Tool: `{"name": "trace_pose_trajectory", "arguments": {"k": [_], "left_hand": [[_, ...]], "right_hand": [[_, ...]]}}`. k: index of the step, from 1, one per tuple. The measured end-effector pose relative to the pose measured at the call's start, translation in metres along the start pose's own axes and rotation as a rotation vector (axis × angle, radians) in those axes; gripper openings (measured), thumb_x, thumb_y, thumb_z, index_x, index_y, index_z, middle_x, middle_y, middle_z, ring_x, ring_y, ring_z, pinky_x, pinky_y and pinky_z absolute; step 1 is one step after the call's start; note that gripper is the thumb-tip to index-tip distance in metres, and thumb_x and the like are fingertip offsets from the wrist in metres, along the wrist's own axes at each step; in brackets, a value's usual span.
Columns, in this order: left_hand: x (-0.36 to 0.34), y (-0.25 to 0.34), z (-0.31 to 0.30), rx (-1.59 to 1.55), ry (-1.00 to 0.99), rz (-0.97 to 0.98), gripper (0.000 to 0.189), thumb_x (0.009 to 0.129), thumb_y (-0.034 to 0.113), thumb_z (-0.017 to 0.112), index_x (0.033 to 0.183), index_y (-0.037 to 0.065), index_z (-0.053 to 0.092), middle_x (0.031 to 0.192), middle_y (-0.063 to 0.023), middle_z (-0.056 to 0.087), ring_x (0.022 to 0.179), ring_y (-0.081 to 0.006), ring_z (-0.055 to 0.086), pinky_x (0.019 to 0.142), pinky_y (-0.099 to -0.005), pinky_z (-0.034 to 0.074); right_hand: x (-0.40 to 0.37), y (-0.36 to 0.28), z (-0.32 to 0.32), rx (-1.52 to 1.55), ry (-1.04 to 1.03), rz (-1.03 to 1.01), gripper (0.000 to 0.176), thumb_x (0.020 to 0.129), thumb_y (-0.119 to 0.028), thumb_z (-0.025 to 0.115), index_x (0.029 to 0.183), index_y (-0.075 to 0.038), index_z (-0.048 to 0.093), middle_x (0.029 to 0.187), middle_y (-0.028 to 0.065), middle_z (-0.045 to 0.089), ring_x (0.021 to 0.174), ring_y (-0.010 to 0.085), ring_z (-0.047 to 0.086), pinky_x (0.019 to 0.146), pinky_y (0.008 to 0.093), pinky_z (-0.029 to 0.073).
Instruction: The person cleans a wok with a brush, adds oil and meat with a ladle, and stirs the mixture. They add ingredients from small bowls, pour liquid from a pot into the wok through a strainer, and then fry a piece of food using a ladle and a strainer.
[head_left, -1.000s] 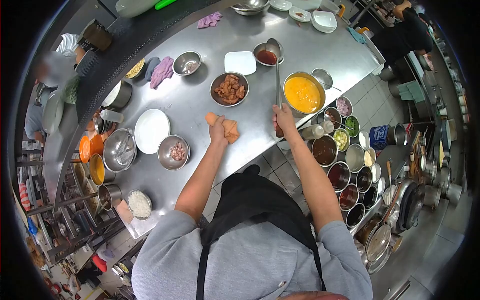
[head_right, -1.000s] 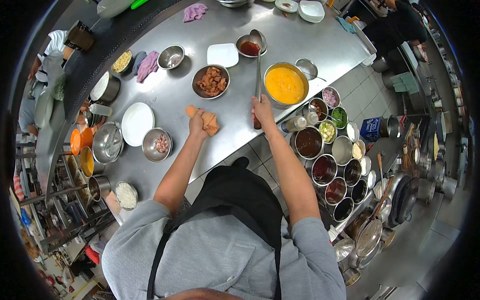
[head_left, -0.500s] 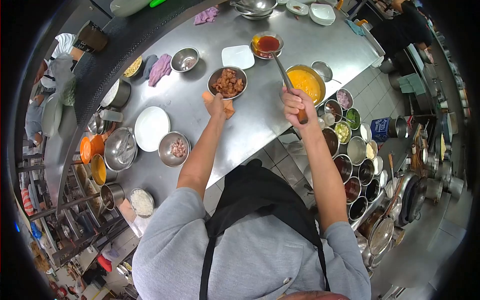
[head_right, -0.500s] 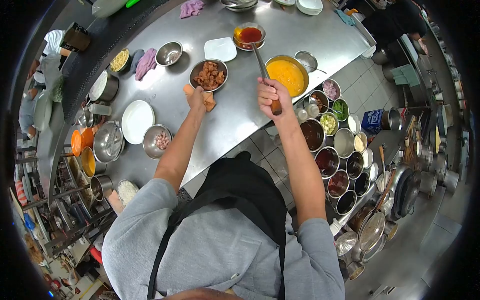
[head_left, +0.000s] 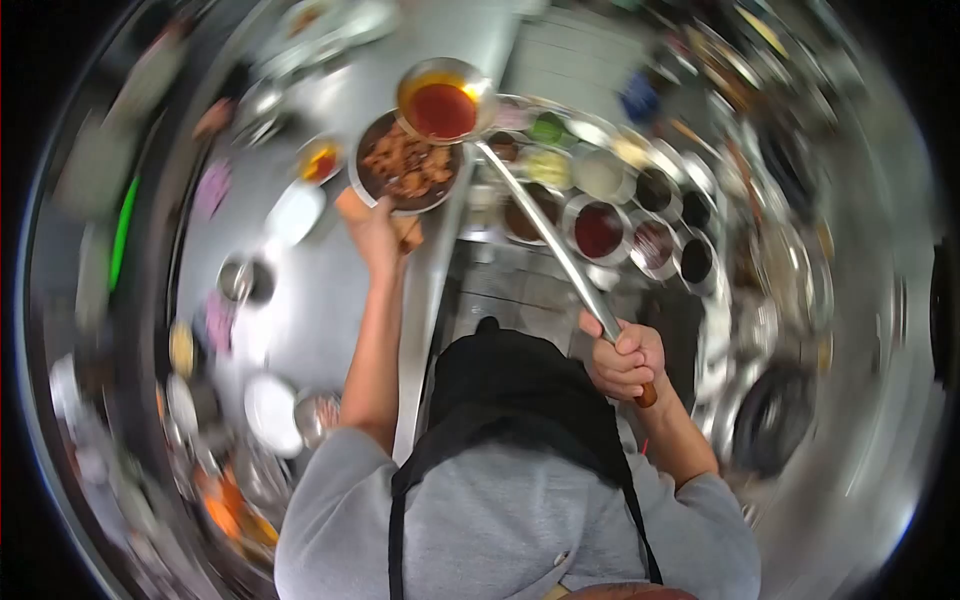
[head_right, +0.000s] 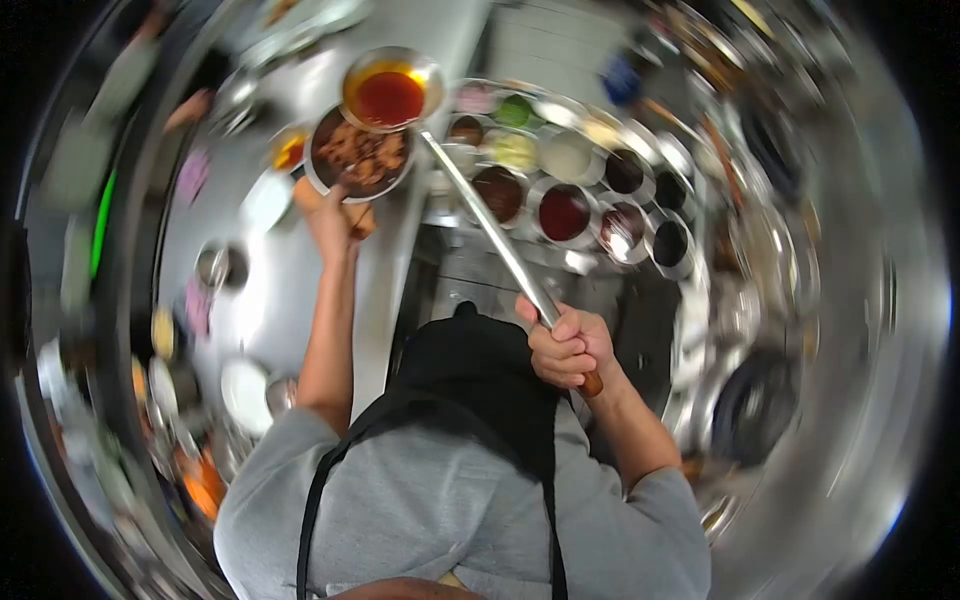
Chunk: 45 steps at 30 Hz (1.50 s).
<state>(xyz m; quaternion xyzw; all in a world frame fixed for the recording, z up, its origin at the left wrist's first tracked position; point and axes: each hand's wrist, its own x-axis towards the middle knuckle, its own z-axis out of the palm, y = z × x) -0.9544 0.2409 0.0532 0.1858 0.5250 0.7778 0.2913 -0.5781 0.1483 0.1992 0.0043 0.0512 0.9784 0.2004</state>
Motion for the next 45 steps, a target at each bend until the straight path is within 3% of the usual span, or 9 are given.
{"name": "trace_pose_trajectory", "arguments": {"k": [2, 4, 17, 21, 25, 29, 33, 43, 45], "left_hand": [[-0.044, 0.01, 0.053, 0.073, -0.172, -0.316, 0.045, 0.079, -0.001, 0.064, 0.124, -0.002, 0.054, 0.112, -0.0097, 0.065, 0.1, -0.0214, 0.065, 0.088, -0.0348, 0.052], [-0.088, -0.006, 0.103, 0.093, -0.367, -0.34, 0.049, 0.078, -0.001, 0.062, 0.126, -0.002, 0.053, 0.114, -0.0102, 0.063, 0.103, -0.0216, 0.063, 0.093, -0.0349, 0.05], [-0.496, -0.118, 0.369, 0.249, -1.484, -0.689, 0.047, 0.077, 0.0, 0.064, 0.123, -0.005, 0.052, 0.11, -0.0122, 0.064, 0.091, -0.0213, 0.067, 0.08, -0.0335, 0.055], [-0.64, -0.13, 0.444, 0.335, -1.596, -0.546, 0.055, 0.075, 0.007, 0.07, 0.125, -0.005, 0.049, 0.111, -0.0149, 0.064, 0.093, -0.0222, 0.066, 0.081, -0.035, 0.054], [-0.763, -0.179, 0.496, 0.668, -1.574, 0.393, 0.066, 0.073, 0.018, 0.074, 0.131, 0.0, 0.048, 0.11, -0.0183, 0.068, 0.095, -0.0325, 0.069, 0.085, -0.0432, 0.054], [-0.857, -0.152, 0.522, 0.758, -1.9, 0.67, 0.058, 0.072, 0.024, 0.076, 0.119, 0.006, 0.049, 0.108, -0.0203, 0.068, 0.096, -0.0422, 0.066, 0.083, -0.0494, 0.052], [-0.915, -0.192, 0.548, -0.003, -1.952, 1.427, 0.048, 0.07, 0.015, 0.076, 0.111, 0.009, 0.053, 0.096, -0.0097, 0.059, 0.09, -0.0312, 0.064, 0.075, -0.0444, 0.051], [-0.921, -0.231, 0.558, 0.151, -1.811, 1.476, 0.037, 0.077, 0.009, 0.069, 0.11, 0.009, 0.053, 0.096, -0.0111, 0.057, 0.089, -0.0306, 0.062, 0.075, -0.0442, 0.05], [-0.902, -0.243, 0.553, 0.334, -1.846, 1.12, 0.046, 0.074, 0.009, 0.073, 0.113, 0.005, 0.049, 0.101, -0.0177, 0.058, 0.096, -0.0386, 0.062, 0.079, -0.0499, 0.049]], "right_hand": [[-0.071, 0.017, 0.004, -0.059, 0.054, -0.194, 0.029, 0.087, -0.003, 0.05, 0.115, 0.001, 0.042, 0.054, -0.0024, 0.04, 0.033, 0.0062, 0.043, 0.03, 0.0258, 0.039], [-0.141, 0.048, 0.012, -0.115, 0.126, -0.419, 0.028, 0.084, -0.002, 0.054, 0.11, -0.001, 0.042, 0.054, -0.0027, 0.04, 0.033, 0.0057, 0.042, 0.028, 0.0238, 0.036], [-0.483, 0.123, -0.056, -0.034, 0.943, -1.636, 0.014, 0.094, -0.006, 0.048, 0.108, -0.008, 0.047, 0.064, -0.0049, 0.043, 0.043, 0.0056, 0.038, 0.039, 0.0258, 0.037], [-0.56, 0.106, -0.114, -0.001, 1.421, -1.652, 0.012, 0.093, -0.007, 0.048, 0.104, -0.008, 0.043, 0.065, -0.0025, 0.044, 0.047, 0.0076, 0.042, 0.041, 0.0267, 0.038], [-0.589, 0.109, -0.175, -0.123, 1.806, -1.62, 0.021, 0.087, -0.005, 0.051, 0.107, -0.002, 0.046, 0.066, 0.0053, 0.052, 0.043, 0.0135, 0.048, 0.039, 0.0295, 0.039], [-0.576, 0.11, -0.179, -0.113, 1.921, -1.599, 0.022, 0.086, -0.003, 0.051, 0.107, -0.002, 0.045, 0.065, 0.0056, 0.051, 0.042, 0.0144, 0.048, 0.038, 0.0319, 0.04], [-0.569, 0.112, -0.182, -0.07, 1.866, -1.664, 0.02, 0.088, -0.002, 0.05, 0.107, -0.003, 0.045, 0.065, 0.0032, 0.049, 0.041, 0.0124, 0.047, 0.038, 0.0302, 0.04], [-0.557, 0.119, -0.152, -0.089, 1.95, -1.711, 0.019, 0.091, -0.003, 0.05, 0.109, -0.004, 0.046, 0.063, 0.0019, 0.048, 0.043, 0.0116, 0.047, 0.037, 0.0282, 0.039], [-0.564, 0.115, -0.141, -0.043, 1.757, -1.834, 0.02, 0.091, -0.002, 0.049, 0.11, -0.004, 0.045, 0.062, 0.0012, 0.045, 0.041, 0.0115, 0.044, 0.036, 0.0279, 0.037]]}}
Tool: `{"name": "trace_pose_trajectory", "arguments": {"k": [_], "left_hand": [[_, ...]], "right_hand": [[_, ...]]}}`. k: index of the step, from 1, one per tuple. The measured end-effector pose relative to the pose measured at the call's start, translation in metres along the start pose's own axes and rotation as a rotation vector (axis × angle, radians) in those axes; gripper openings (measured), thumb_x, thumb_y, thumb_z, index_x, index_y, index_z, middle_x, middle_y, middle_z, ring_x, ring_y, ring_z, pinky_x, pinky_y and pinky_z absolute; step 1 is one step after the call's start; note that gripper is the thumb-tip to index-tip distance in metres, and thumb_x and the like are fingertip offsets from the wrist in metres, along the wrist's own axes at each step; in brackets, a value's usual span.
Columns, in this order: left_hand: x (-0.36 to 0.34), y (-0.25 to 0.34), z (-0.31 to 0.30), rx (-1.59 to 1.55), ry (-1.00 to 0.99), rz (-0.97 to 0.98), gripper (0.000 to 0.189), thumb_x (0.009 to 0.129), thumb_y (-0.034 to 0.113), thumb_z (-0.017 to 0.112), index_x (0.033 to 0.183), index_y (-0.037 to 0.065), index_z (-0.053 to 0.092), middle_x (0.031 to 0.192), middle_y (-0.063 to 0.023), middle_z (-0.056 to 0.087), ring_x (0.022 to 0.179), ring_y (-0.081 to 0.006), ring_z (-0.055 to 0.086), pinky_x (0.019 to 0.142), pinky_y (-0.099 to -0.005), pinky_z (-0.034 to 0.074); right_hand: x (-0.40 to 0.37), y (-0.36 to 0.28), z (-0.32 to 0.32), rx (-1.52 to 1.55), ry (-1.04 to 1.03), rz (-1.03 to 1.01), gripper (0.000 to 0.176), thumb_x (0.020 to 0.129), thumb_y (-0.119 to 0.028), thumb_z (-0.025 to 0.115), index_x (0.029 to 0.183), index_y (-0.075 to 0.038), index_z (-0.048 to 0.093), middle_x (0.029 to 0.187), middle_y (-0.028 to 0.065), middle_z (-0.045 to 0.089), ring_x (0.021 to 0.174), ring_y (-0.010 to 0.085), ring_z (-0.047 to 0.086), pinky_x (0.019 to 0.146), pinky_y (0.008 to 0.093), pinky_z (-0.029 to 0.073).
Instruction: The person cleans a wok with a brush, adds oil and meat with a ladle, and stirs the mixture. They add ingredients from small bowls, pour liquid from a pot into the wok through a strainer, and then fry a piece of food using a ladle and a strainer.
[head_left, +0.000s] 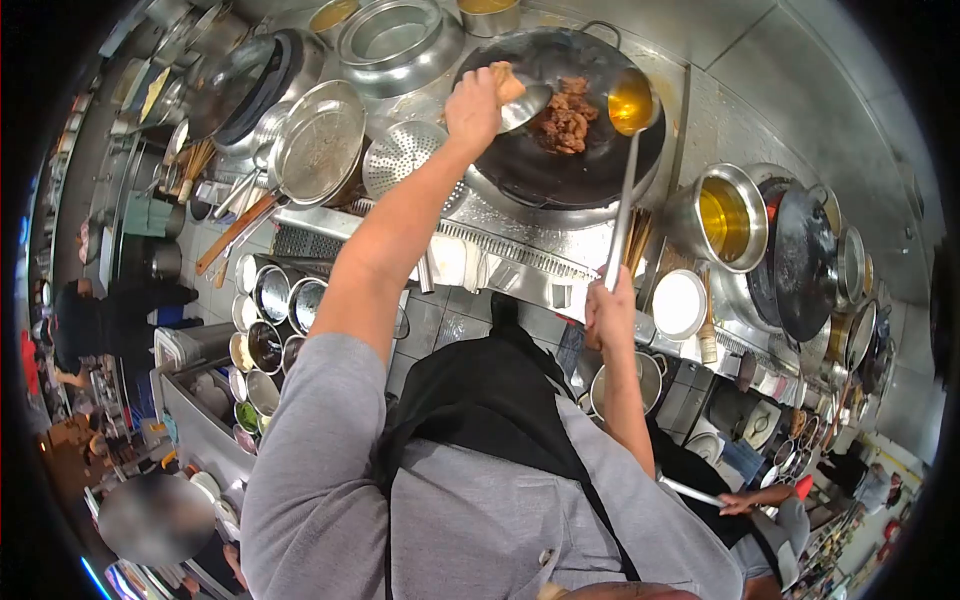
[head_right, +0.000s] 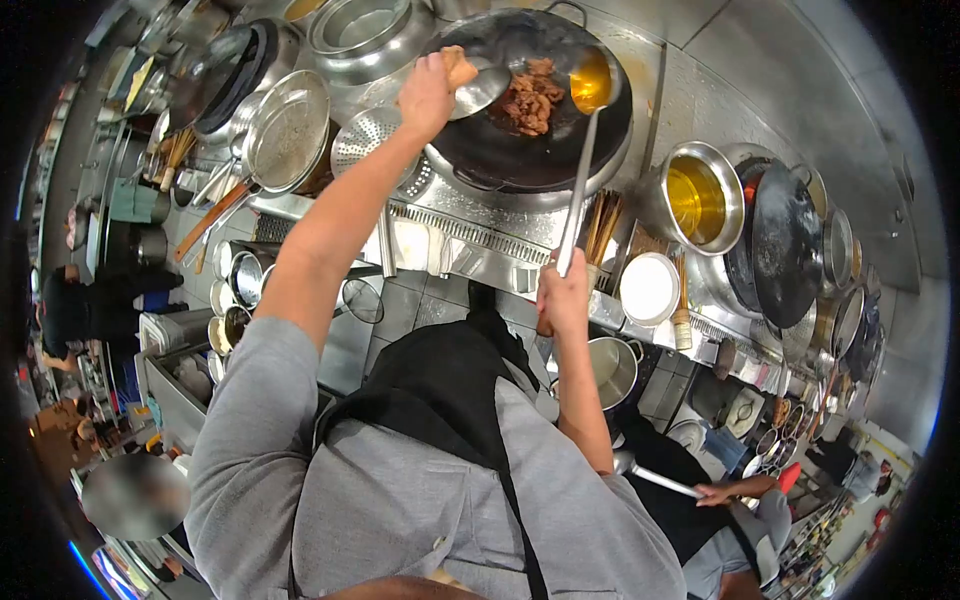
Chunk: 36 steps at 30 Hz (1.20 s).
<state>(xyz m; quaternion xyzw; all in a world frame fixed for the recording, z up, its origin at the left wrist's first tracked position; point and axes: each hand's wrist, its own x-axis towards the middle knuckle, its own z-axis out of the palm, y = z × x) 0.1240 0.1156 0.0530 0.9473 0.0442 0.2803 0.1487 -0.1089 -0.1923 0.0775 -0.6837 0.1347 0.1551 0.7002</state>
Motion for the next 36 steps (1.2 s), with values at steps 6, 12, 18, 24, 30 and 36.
{"name": "trace_pose_trajectory", "arguments": {"k": [6, 12, 18, 24, 30, 36], "left_hand": [[-0.063, -0.027, -0.066, -0.725, 0.32, -0.933, 0.052, 0.074, 0.006, 0.07, 0.116, -0.001, 0.039, 0.1, -0.02, 0.063, 0.092, -0.0365, 0.065, 0.08, -0.0487, 0.051], [-0.227, -0.096, -0.244, -1.346, 0.442, -1.303, 0.052, 0.072, 0.003, 0.07, 0.117, -0.003, 0.046, 0.102, -0.0145, 0.061, 0.088, -0.023, 0.065, 0.07, -0.0382, 0.056], [-0.441, -0.152, -0.374, -1.009, 1.036, -1.318, 0.057, 0.073, 0.007, 0.073, 0.121, -0.003, 0.045, 0.108, -0.0133, 0.058, 0.099, -0.0209, 0.061, 0.086, -0.0341, 0.051], [-0.631, -0.118, -0.508, -0.767, 1.666, -1.3, 0.048, 0.076, 0.0, 0.066, 0.12, -0.001, 0.048, 0.103, -0.0114, 0.062, 0.087, -0.0196, 0.065, 0.073, -0.0338, 0.055], [-0.777, -0.066, -0.564, -0.344, 2.257, -1.385, 0.029, 0.08, 0.002, 0.065, 0.107, -0.005, 0.054, 0.092, -0.0115, 0.065, 0.075, -0.0205, 0.067, 0.064, -0.0316, 0.055], [-0.909, -0.031, -0.532, -0.221, 2.593, -1.606, 0.029, 0.082, 0.004, 0.065, 0.106, -0.007, 0.053, 0.101, -0.0154, 0.063, 0.087, -0.0218, 0.067, 0.071, -0.0356, 0.056]], "right_hand": [[0.012, -0.027, -0.021, 1.253, -0.714, 0.411, 0.03, 0.09, -0.003, 0.046, 0.12, 0.001, 0.047, 0.059, 0.001, 0.046, 0.035, 0.0102, 0.042, 0.031, 0.0298, 0.04], [-0.011, -0.008, 0.045, 1.045, -1.304, 0.718, 0.023, 0.085, 0.002, 0.048, 0.105, -0.002, 0.037, 0.055, 0.0029, 0.045, 0.033, 0.0119, 0.047, 0.032, 0.032, 0.045], [-0.095, -0.007, 0.216, 0.501, -1.648, 1.183, 0.026, 0.081, 0.003, 0.049, 0.102, -0.004, 0.035, 0.051, 0.0003, 0.039, 0.032, 0.0104, 0.043, 0.028, 0.0279, 0.037], [-0.261, 0.026, 0.41, -0.048, -1.884, 1.365, 0.028, 0.085, 0.001, 0.053, 0.109, -0.002, 0.038, 0.053, -0.0002, 0.038, 0.03, 0.0095, 0.036, 0.027, 0.0279, 0.034], [-0.479, 0.118, 0.542, -0.627, -2.117, 1.352, 0.014, 0.1, -0.014, 0.051, 0.112, -0.006, 0.051, 0.06, -0.0016, 0.042, 0.036, 0.0074, 0.037, 0.032, 0.0264, 0.035], [-0.641, 0.25, 0.594, -1.112, -2.336, 0.49, 0.021, 0.102, -0.027, 0.054, 0.109, -0.007, 0.053, 0.061, -0.0022, 0.046, 0.042, 0.0077, 0.042, 0.037, 0.025, 0.037]]}}
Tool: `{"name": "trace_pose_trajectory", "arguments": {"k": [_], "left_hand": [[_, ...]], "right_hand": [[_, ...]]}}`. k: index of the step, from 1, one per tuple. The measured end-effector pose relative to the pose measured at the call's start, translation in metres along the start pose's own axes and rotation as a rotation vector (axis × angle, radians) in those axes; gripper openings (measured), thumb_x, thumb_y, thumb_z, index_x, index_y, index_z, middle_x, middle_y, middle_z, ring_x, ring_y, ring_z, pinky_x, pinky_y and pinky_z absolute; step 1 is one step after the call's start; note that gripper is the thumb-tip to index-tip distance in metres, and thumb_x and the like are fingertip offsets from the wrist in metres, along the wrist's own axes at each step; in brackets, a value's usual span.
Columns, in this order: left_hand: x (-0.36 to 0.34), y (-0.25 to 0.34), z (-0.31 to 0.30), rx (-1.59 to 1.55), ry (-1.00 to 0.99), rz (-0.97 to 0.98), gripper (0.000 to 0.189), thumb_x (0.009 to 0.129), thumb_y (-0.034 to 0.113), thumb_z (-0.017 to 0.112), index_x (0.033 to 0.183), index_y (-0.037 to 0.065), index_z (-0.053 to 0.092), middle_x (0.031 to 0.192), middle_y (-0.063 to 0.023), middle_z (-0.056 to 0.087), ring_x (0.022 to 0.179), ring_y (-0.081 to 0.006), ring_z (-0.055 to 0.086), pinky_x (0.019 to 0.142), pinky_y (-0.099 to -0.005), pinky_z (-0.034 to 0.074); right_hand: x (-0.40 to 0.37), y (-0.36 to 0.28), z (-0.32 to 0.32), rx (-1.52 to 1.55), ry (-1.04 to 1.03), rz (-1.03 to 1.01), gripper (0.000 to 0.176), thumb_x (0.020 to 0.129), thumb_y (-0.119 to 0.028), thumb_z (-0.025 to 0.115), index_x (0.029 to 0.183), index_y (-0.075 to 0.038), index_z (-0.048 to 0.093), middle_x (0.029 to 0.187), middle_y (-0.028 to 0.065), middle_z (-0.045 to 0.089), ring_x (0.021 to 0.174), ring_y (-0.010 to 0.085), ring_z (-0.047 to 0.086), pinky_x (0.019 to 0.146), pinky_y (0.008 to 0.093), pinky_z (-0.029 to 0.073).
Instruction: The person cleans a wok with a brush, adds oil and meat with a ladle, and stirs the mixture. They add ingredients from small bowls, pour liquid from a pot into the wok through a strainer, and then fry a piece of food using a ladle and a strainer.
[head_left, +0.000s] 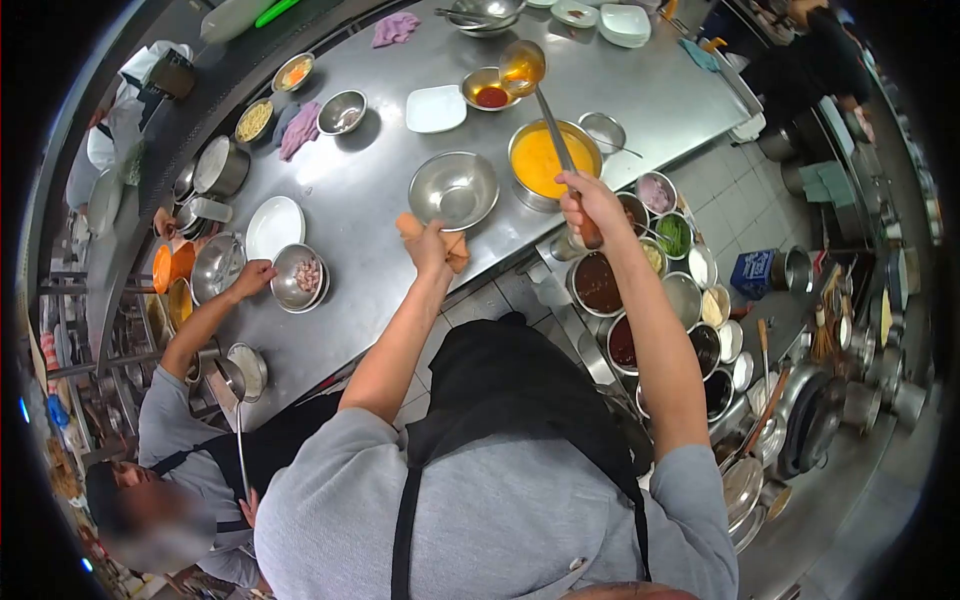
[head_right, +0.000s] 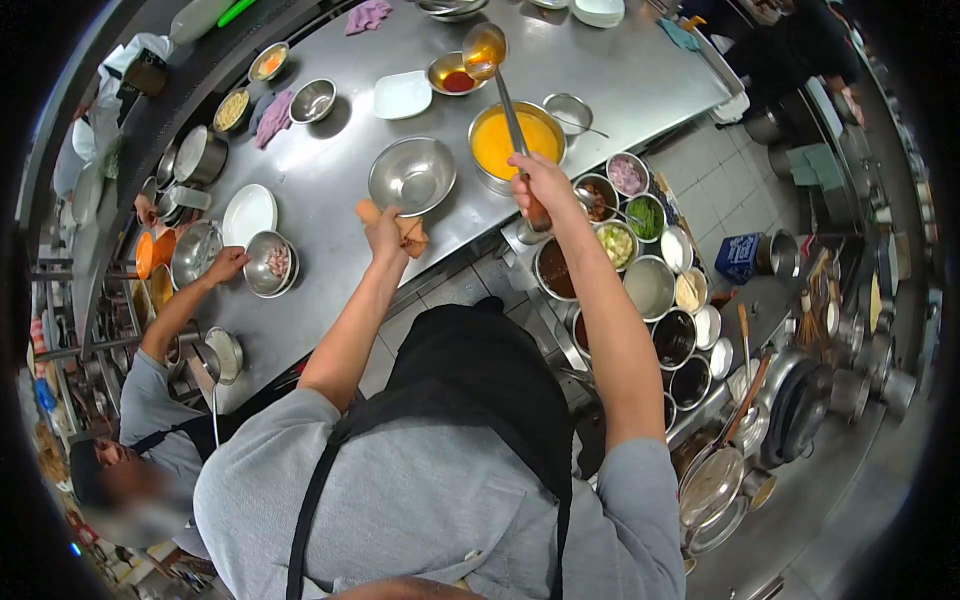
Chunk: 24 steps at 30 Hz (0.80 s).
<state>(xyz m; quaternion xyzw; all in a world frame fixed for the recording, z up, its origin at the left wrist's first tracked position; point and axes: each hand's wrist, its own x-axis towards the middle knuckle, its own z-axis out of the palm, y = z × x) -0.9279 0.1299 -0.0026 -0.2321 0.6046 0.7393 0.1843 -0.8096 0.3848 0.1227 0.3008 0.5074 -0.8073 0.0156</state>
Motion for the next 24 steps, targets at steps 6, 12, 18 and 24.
{"name": "trace_pose_trajectory", "arguments": {"k": [6, 12, 18, 24], "left_hand": [[0.03, 0.008, -0.026, -0.039, 0.191, -0.022, 0.037, 0.082, 0.003, 0.067, 0.113, -0.005, 0.05, 0.109, -0.015, 0.059, 0.093, -0.0227, 0.066, 0.078, -0.037, 0.056], [0.053, 0.011, -0.03, -0.087, 0.307, -0.009, 0.04, 0.082, 0.003, 0.066, 0.118, -0.004, 0.049, 0.116, -0.0155, 0.058, 0.099, -0.0248, 0.065, 0.083, -0.038, 0.055], [0.101, 0.013, -0.036, -0.167, 0.362, 0.033, 0.046, 0.085, 0.006, 0.066, 0.125, -0.006, 0.047, 0.121, -0.0164, 0.058, 0.105, -0.0257, 0.064, 0.085, -0.0383, 0.056], [0.147, 0.01, -0.04, -0.337, 0.319, -0.026, 0.056, 0.098, 0.031, 0.062, 0.137, -0.003, 0.04, 0.124, -0.0139, 0.057, 0.103, -0.0259, 0.065, 0.085, -0.0411, 0.057]], "right_hand": [[0.089, 0.022, 0.036, -0.597, 0.21, -0.079, 0.035, 0.096, -0.023, 0.057, 0.117, 0.005, 0.051, 0.068, 0.0082, 0.057, 0.046, 0.0188, 0.056, 0.042, 0.035, 0.046], [0.094, 0.037, 0.06, -0.352, 0.185, 0.039, 0.031, 0.097, -0.019, 0.055, 0.118, 0.004, 0.05, 0.067, 0.0047, 0.053, 0.045, 0.0177, 0.05, 0.041, 0.0329, 0.043], [0.097, 0.009, 0.033, 0.679, -0.32, 0.259, 0.018, 0.102, -0.02, 0.05, 0.108, -0.003, 0.053, 0.064, -0.0042, 0.047, 0.046, 0.0075, 0.044, 0.043, 0.0254, 0.038], [0.053, -0.006, 0.023, 1.062, -0.574, 0.213, 0.024, 0.103, -0.017, 0.045, 0.111, 0.004, 0.055, 0.063, -0.0043, 0.045, 0.045, 0.0052, 0.046, 0.044, 0.0236, 0.041]]}}
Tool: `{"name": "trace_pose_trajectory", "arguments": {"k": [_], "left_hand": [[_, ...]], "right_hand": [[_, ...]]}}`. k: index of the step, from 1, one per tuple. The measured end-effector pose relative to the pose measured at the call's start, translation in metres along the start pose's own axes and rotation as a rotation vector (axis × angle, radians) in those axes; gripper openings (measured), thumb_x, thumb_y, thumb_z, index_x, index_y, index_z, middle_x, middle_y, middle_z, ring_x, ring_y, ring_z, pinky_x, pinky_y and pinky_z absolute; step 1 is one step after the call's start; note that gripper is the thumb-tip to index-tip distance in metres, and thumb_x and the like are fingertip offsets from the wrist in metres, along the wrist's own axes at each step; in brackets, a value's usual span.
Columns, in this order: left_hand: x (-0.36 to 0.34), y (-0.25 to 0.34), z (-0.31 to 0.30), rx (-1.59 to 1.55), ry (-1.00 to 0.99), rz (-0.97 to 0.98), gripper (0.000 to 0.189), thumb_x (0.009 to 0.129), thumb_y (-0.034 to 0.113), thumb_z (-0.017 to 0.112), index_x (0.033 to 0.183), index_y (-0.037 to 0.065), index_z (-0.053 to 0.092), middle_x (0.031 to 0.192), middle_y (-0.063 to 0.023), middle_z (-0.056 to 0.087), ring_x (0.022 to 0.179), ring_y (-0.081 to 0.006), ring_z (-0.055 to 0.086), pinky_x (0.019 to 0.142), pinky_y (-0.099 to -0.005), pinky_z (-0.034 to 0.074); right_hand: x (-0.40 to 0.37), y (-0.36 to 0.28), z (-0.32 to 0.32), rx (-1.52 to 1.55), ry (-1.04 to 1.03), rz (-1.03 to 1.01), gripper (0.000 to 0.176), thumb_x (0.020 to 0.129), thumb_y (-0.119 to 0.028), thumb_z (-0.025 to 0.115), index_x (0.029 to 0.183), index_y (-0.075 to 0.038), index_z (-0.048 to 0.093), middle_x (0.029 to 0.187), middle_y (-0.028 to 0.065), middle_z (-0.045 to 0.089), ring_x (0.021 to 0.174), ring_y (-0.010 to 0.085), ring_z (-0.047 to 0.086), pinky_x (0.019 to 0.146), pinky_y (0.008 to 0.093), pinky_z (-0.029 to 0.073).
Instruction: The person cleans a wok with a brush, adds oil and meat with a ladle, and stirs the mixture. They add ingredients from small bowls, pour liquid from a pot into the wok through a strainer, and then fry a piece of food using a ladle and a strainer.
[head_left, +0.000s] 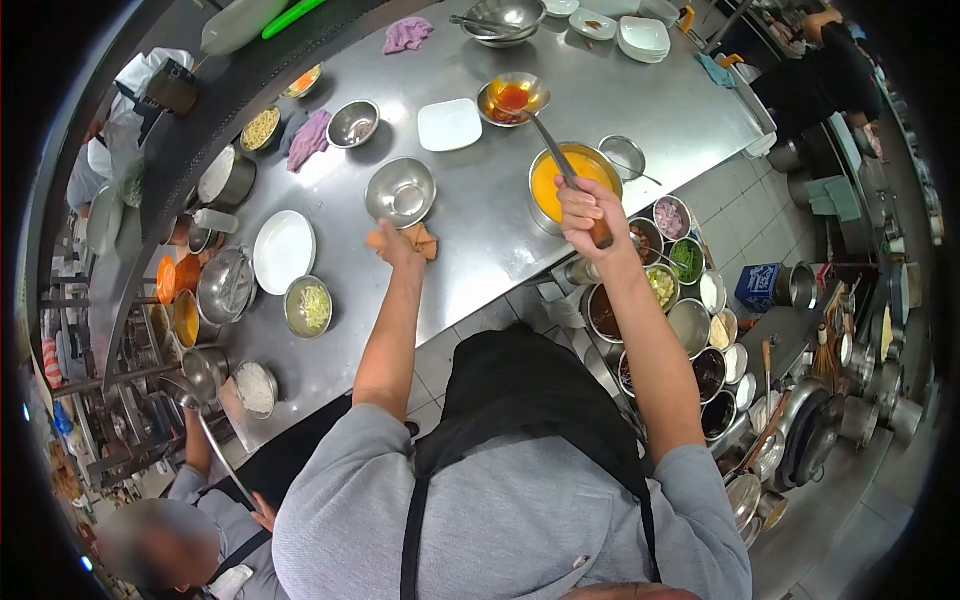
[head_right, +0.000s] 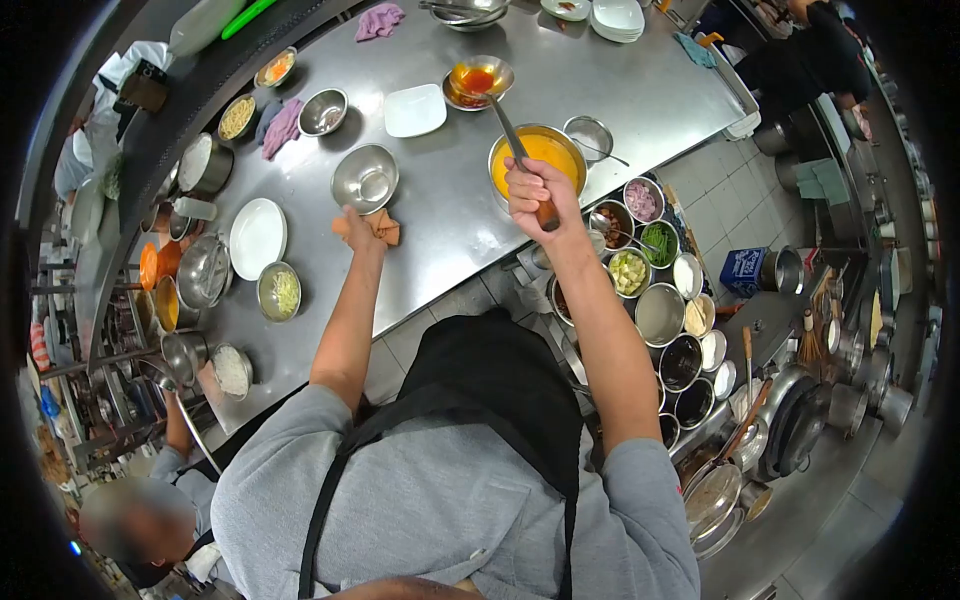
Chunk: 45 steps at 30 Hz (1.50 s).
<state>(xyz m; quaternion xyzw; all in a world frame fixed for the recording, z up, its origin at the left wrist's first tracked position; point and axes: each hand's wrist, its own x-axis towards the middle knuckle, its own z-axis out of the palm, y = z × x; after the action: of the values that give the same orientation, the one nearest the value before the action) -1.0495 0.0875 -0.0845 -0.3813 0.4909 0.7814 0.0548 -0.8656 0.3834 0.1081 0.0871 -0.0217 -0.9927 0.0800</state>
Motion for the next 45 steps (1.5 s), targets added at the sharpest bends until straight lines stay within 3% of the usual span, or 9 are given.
{"name": "trace_pose_trajectory", "arguments": {"k": [6, 12, 18, 27, 33, 36, 41, 44, 45], "left_hand": [[-0.091, -0.028, 0.015, 0.022, -0.186, -0.23, 0.047, 0.1, 0.042, 0.056, 0.127, 0.004, 0.046, 0.11, -0.0105, 0.059, 0.097, -0.0269, 0.066, 0.08, -0.0439, 0.057], [-0.251, -0.059, -0.003, 0.494, -0.744, -0.421, 0.038, 0.097, 0.032, 0.062, 0.121, 0.005, 0.05, 0.104, -0.0093, 0.06, 0.09, -0.0248, 0.065, 0.079, -0.0423, 0.057], [-0.39, -0.079, -0.023, 1.047, -1.451, -0.81, 0.037, 0.097, 0.028, 0.062, 0.123, 0.004, 0.051, 0.098, -0.0111, 0.066, 0.086, -0.0234, 0.066, 0.074, -0.0379, 0.057], [-0.564, -0.125, -0.148, 1.325, -2.42, -0.822, 0.043, 0.093, 0.014, 0.066, 0.128, -0.002, 0.047, 0.102, -0.0112, 0.065, 0.091, -0.019, 0.066, 0.082, -0.0319, 0.053], [-0.628, -0.127, -0.224, 1.426, -2.565, -0.909, 0.057, 0.09, 0.01, 0.068, 0.138, -0.001, 0.041, 0.115, -0.0109, 0.06, 0.099, -0.0191, 0.063, 0.088, -0.0316, 0.051], [-0.654, -0.126, -0.272, 1.343, -2.684, -0.721, 0.058, 0.088, 0.005, 0.069, 0.138, -0.001, 0.041, 0.117, -0.0105, 0.059, 0.101, -0.0179, 0.062, 0.09, -0.0315, 0.05], [-0.688, -0.107, -0.301, 0.991, -3.175, -0.275, 0.061, 0.082, 0.007, 0.077, 0.132, -0.001, 0.044, 0.119, -0.0108, 0.058, 0.101, -0.0156, 0.061, 0.09, -0.0312, 0.051], [-0.699, -0.082, -0.314, 1.137, -2.952, -0.738, 0.04, 0.078, 0.01, 0.077, 0.112, -0.002, 0.059, 0.103, -0.0142, 0.064, 0.092, -0.0215, 0.064, 0.084, -0.0327, 0.052], [-0.71, -0.082, -0.313, 1.079, -3.14, -0.701, 0.04, 0.075, 0.009, 0.08, 0.108, -0.002, 0.059, 0.1, -0.0139, 0.065, 0.089, -0.0224, 0.065, 0.081, -0.0327, 0.053]], "right_hand": [[-0.115, 0.03, 0.034, 0.074, -0.15, -0.124, 0.033, 0.1, -0.014, 0.039, 0.124, 0.007, 0.048, 0.064, -0.002, 0.046, 0.041, 0.0078, 0.048, 0.042, 0.0271, 0.049], [-0.299, 0.115, 0.02, -0.011, -0.282, -0.397, 0.032, 0.093, -0.01, 0.049, 0.121, 0.002, 0.037, 0.055, -0.0003, 0.042, 0.034, 0.0082, 0.046, 0.03, 0.0276, 0.041], [-0.455, 0.304, 0.008, -0.068, -0.167, -1.074, 0.033, 0.088, -0.005, 0.052, 0.116, 0.004, 0.037, 0.053, -0.0004, 0.04, 0.034, 0.0083, 0.045, 0.026, 0.026, 0.037], [-0.575, 0.544, -0.023, 0.146, 0.443, -2.09, 0.024, 0.1, -0.011, 0.043, 0.123, -0.003, 0.046, 0.063, -0.0034, 0.042, 0.039, 0.0069, 0.04, 0.035, 0.0261, 0.038], [-0.687, 0.666, -0.172, 0.102, 2.371, -1.354, 0.026, 0.098, -0.021, 0.059, 0.115, -0.002, 0.054, 0.064, 0.002, 0.053, 0.041, 0.0143, 0.048, 0.042, 0.0311, 0.042], [-0.675, 0.696, -0.157, 0.216, 2.56, -1.171, 0.032, 0.1, -0.028, 0.058, 0.114, 0.0, 0.054, 0.063, 0.0076, 0.056, 0.044, 0.0186, 0.055, 0.044, 0.0347, 0.044], [-0.661, 0.722, -0.18, 0.304, 2.3, -1.17, 0.027, 0.102, -0.027, 0.054, 0.109, -0.002, 0.053, 0.06, 0.0081, 0.052, 0.042, 0.021, 0.051, 0.042, 0.0358, 0.043], [-0.687, 0.75, -0.169, 0.307, 2.099, -1.375, 0.025, 0.101, -0.027, 0.054, 0.107, -0.002, 0.054, 0.06, 0.0065, 0.049, 0.039, 0.0185, 0.047, 0.041, 0.0355, 0.04], [-0.695, 0.747, -0.154, 0.28, 2.218, -1.224, 0.028, 0.1, -0.027, 0.056, 0.109, -0.001, 0.055, 0.069, 0.0147, 0.061, 0.052, 0.0306, 0.061, 0.053, 0.0416, 0.05]]}}
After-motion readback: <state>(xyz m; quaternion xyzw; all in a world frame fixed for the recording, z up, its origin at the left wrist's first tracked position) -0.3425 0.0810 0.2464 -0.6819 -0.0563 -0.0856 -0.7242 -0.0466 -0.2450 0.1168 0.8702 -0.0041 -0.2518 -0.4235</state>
